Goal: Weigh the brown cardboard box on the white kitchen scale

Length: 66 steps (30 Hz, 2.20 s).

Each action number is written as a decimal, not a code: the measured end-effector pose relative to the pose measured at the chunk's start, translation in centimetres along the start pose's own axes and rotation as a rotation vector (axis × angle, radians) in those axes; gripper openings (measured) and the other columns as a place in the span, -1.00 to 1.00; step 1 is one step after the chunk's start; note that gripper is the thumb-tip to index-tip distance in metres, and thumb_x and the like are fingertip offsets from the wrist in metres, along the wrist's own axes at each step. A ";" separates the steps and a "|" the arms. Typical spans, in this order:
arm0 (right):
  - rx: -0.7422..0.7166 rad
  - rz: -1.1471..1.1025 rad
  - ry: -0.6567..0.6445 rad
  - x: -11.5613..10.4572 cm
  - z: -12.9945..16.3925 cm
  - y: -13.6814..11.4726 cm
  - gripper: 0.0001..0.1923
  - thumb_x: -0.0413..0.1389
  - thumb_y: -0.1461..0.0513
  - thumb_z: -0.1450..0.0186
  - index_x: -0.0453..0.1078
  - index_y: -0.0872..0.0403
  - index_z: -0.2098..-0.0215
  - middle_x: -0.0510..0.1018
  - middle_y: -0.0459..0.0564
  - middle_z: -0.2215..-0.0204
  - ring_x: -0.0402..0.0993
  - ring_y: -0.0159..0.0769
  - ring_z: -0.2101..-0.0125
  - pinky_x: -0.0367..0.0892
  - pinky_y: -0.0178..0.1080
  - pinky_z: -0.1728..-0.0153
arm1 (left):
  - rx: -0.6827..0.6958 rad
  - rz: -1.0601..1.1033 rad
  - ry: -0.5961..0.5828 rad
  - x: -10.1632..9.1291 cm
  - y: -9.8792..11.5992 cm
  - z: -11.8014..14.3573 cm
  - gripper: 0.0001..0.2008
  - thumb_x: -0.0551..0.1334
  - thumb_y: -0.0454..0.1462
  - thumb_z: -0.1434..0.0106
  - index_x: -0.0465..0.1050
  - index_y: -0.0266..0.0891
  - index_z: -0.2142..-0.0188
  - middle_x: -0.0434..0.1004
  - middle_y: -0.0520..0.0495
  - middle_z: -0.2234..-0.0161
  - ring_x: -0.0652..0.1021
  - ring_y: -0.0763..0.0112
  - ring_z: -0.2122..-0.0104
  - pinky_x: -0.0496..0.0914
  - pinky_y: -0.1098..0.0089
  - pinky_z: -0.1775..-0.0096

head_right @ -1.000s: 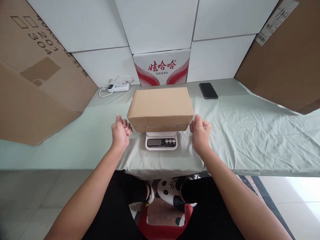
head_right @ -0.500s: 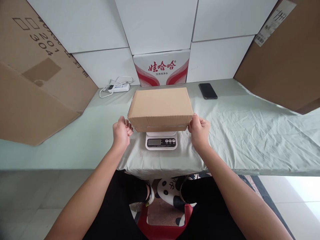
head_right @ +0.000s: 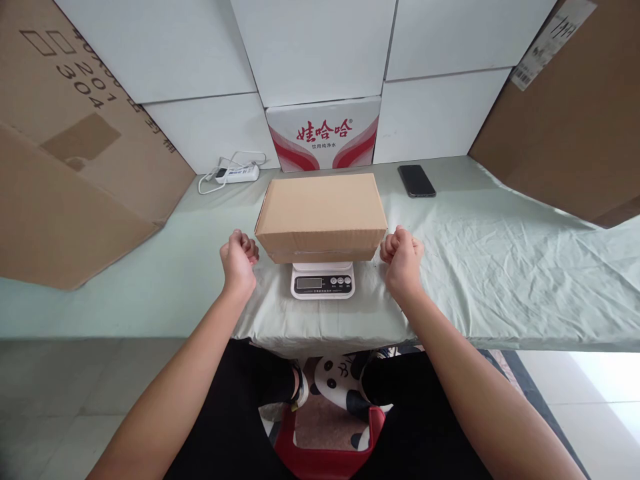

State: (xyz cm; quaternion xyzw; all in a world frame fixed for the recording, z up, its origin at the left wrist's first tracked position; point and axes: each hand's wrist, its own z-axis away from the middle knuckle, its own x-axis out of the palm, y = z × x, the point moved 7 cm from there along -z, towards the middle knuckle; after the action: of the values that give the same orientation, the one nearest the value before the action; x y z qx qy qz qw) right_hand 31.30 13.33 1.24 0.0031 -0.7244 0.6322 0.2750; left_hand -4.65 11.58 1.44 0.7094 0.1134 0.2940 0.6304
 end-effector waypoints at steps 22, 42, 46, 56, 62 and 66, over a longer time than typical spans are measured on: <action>-0.082 -0.014 0.032 0.4 -0.4 -0.1 -0.73 0.16 0.06 -0.32 0.26 -0.01 0.44 0.36 -0.14 0.43 0.31 -0.38 0.41 0.25 -0.31 0.36 | 0.093 -0.073 -0.087 0.6 -0.7 -0.1 -0.62 0.22 -0.17 -0.44 0.27 -0.13 0.53 0.29 0.08 0.53 0.34 0.45 0.52 0.28 0.42 0.41; -0.193 0.082 -0.098 2.4 2.5 0.9 -0.42 0.00 -0.25 -0.45 0.47 -0.15 -0.20 0.63 0.05 -0.26 0.51 0.05 -0.35 0.45 0.12 -0.33 | 0.185 -0.135 -0.074 1.8 -1.1 3.0 -0.55 0.06 0.10 -0.59 0.58 -0.08 -0.08 0.65 -0.19 -0.19 0.61 0.18 -0.18 0.50 0.26 -0.13; -0.258 0.135 -0.144 3.4 3.8 0.5 -0.38 -0.06 -0.26 -0.49 0.50 -0.14 -0.24 0.60 0.04 -0.31 0.45 0.05 -0.43 0.36 0.14 -0.48 | 0.253 -0.102 -0.157 2.8 -1.0 4.5 -0.36 0.02 0.28 -0.56 0.52 -0.05 -0.25 0.53 -0.24 -0.39 0.48 0.08 -0.44 0.40 0.15 -0.39; -0.247 0.186 -0.138 3.4 3.3 0.5 -0.49 0.01 -0.15 -0.50 0.51 -0.14 -0.22 0.63 0.03 -0.22 0.48 0.02 -0.39 0.43 0.08 -0.43 | 0.233 -0.122 -0.152 3.3 -0.7 4.1 -0.36 0.07 0.32 -0.51 0.52 -0.08 -0.16 0.62 -0.25 -0.23 0.57 0.04 -0.29 0.50 0.09 -0.28; -0.298 0.161 -0.202 3.9 1.8 0.4 -0.39 0.06 -0.11 -0.49 0.34 -0.25 -0.46 0.37 -0.07 -0.54 0.20 0.02 -0.60 0.09 0.23 -0.65 | 0.234 -0.131 -0.145 3.8 -0.5 3.4 -0.38 0.09 0.35 -0.48 0.48 -0.08 -0.02 0.62 -0.23 -0.14 0.61 0.04 -0.20 0.52 0.08 -0.21; -0.370 0.261 -0.244 3.7 0.5 0.8 -0.29 0.04 -0.17 -0.48 0.18 -0.35 -0.55 0.25 -0.13 -0.62 0.08 0.08 -0.66 0.00 0.35 -0.66 | 0.263 -0.119 -0.161 4.1 -0.3 3.1 -0.36 0.09 0.37 -0.47 0.47 -0.07 -0.02 0.62 -0.24 -0.14 0.60 0.02 -0.22 0.52 0.05 -0.23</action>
State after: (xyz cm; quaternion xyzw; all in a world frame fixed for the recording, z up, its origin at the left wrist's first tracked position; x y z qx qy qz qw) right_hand 27.66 14.35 1.98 -0.0644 -0.8497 0.5141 0.0975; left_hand 0.38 11.25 2.17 0.7992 0.1416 0.1809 0.5555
